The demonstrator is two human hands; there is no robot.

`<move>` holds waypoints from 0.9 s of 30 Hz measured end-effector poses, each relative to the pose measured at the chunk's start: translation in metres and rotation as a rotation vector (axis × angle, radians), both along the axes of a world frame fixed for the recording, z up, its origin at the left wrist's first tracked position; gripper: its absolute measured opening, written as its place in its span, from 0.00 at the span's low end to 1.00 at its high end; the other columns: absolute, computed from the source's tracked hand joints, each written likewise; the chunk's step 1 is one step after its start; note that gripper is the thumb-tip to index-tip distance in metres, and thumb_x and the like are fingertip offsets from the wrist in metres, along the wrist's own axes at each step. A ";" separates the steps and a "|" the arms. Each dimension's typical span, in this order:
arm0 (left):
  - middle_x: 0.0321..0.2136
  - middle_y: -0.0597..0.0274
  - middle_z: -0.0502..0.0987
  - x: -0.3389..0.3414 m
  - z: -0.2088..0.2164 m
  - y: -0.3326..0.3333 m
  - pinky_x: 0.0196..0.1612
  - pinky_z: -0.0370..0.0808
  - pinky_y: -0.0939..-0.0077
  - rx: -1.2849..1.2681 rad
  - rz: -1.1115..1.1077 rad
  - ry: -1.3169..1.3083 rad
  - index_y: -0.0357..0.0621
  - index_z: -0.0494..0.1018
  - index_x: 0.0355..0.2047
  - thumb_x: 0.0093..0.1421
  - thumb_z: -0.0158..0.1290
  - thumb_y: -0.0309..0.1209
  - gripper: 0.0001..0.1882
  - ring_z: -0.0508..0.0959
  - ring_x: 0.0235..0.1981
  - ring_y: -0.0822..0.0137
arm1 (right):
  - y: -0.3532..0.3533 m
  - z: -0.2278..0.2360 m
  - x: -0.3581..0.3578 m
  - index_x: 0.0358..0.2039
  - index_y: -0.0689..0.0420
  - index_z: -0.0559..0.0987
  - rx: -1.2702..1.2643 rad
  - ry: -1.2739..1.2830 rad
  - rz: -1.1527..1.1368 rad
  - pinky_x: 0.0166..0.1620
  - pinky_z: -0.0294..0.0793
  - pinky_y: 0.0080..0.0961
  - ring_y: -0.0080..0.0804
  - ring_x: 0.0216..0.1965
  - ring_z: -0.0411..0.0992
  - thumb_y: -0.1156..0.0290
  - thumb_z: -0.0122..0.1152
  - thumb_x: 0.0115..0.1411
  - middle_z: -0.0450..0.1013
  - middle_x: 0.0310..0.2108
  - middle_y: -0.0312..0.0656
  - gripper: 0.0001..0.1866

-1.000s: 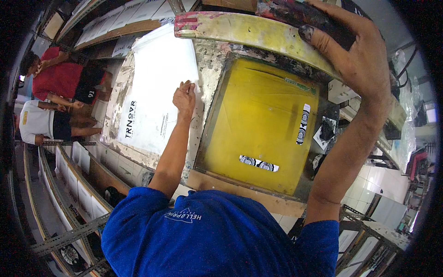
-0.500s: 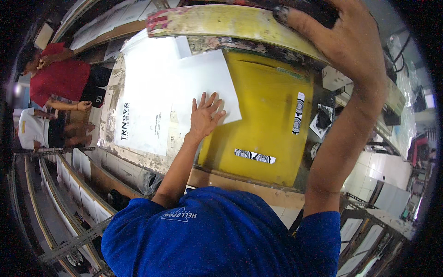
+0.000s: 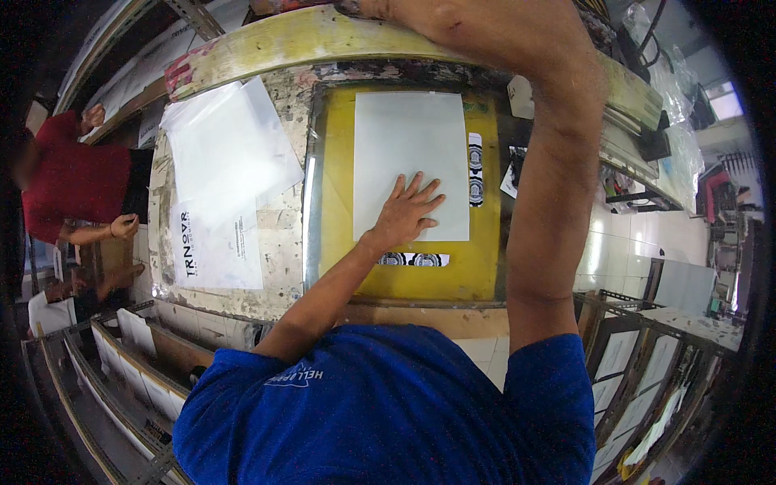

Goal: The person performs screen printing by placing paper on a base, lowering a screen over it, and using a squeegee to spread ink across the mesh. They then lift the screen to reveal the print, remove the paper, and place it on a stack to the side.

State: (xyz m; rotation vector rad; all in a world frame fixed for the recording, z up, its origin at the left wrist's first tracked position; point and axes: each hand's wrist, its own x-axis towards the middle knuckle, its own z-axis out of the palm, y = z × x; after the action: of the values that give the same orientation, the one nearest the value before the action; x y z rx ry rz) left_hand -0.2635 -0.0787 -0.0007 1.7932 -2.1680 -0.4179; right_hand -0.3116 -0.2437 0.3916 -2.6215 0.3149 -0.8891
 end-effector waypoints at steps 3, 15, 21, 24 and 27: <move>0.72 0.63 0.57 -0.006 0.002 0.007 0.74 0.40 0.40 0.001 -0.019 0.023 0.57 0.66 0.68 0.66 0.51 0.49 0.31 0.48 0.75 0.49 | -0.002 -0.001 -0.001 0.42 0.60 0.87 -0.054 0.004 -0.021 0.41 0.80 0.28 0.34 0.32 0.81 0.56 0.73 0.52 0.84 0.33 0.45 0.23; 0.72 0.61 0.57 -0.013 0.005 0.025 0.75 0.39 0.41 -0.006 -0.034 0.041 0.55 0.65 0.68 0.66 0.53 0.47 0.31 0.48 0.75 0.51 | 0.007 -0.005 -0.002 0.42 0.61 0.86 -0.023 -0.001 -0.022 0.40 0.80 0.28 0.33 0.31 0.81 0.57 0.73 0.53 0.84 0.33 0.45 0.22; 0.66 0.57 0.67 0.004 0.038 0.034 0.72 0.51 0.45 -0.176 0.094 0.386 0.49 0.66 0.66 0.63 0.57 0.44 0.33 0.59 0.71 0.49 | 0.039 -0.007 -0.008 0.44 0.62 0.86 -0.161 -0.023 -0.129 0.37 0.80 0.27 0.33 0.27 0.80 0.61 0.70 0.52 0.84 0.32 0.45 0.22; 0.61 0.55 0.74 0.026 0.086 0.056 0.64 0.65 0.62 -0.449 0.335 0.930 0.42 0.61 0.69 0.55 0.68 0.35 0.44 0.73 0.60 0.54 | 0.051 -0.019 -0.027 0.50 0.59 0.83 -0.013 0.075 -0.120 0.43 0.78 0.29 0.36 0.35 0.80 0.65 0.68 0.53 0.82 0.38 0.49 0.23; 0.51 0.52 0.76 0.050 0.128 0.085 0.62 0.66 0.61 -0.852 0.459 1.367 0.31 0.51 0.70 0.47 0.74 0.45 0.60 0.74 0.56 0.56 | 0.078 -0.066 -0.045 0.53 0.51 0.83 -0.213 0.076 -0.157 0.42 0.77 0.33 0.44 0.37 0.79 0.73 0.71 0.47 0.80 0.37 0.49 0.29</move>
State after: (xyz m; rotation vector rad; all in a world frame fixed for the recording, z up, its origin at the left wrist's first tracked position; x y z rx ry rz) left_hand -0.2138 0.0063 0.1275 0.9085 -0.7296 -0.3409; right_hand -0.3563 -0.1653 0.3259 -2.8641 0.4759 -0.9194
